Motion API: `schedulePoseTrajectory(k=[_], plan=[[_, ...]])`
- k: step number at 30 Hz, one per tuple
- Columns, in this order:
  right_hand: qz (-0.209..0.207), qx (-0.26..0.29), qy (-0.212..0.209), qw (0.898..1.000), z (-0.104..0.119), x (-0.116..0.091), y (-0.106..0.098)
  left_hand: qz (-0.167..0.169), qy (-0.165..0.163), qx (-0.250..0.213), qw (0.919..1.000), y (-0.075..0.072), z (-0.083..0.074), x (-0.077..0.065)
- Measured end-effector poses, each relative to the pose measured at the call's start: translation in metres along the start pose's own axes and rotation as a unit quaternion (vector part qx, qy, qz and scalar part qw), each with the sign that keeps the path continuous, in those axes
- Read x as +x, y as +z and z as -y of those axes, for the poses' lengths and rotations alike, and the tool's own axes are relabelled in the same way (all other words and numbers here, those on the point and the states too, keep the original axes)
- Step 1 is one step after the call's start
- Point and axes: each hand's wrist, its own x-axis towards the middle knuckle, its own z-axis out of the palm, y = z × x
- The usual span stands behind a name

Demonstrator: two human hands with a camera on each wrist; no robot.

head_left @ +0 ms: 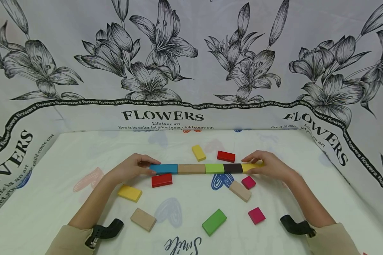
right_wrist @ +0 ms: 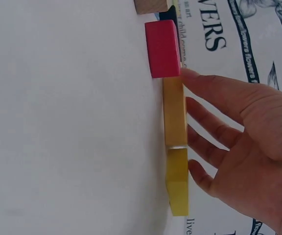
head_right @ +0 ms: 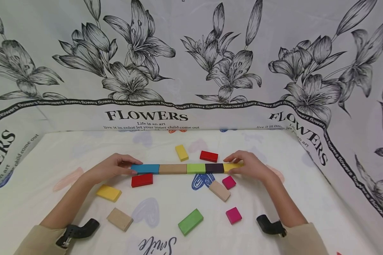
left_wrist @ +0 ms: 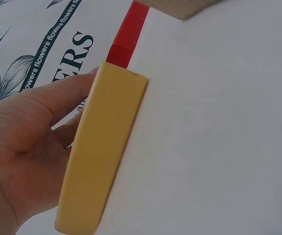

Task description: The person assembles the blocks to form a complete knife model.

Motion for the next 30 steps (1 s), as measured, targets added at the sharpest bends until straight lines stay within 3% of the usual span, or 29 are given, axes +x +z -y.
schedulePoseTrajectory(k=[6, 18, 30], plan=[[-0.001, -0.001, -0.008, 1.000, -0.001, 0.004, 0.007, 0.002, 0.012, 0.006, 0.9999, 0.001, -0.003, -0.001], [0.000, -0.004, 0.008, 1.000, 0.001, 0.009, 0.011, -0.002, -0.006, 0.006, 1.0000, -0.001, 0.001, 0.002], [0.007, 0.015, -0.013, 1.000, -0.002, 0.009, 0.012, 0.002, 0.005, -0.002, 1.0000, 0.002, -0.005, -0.003]])
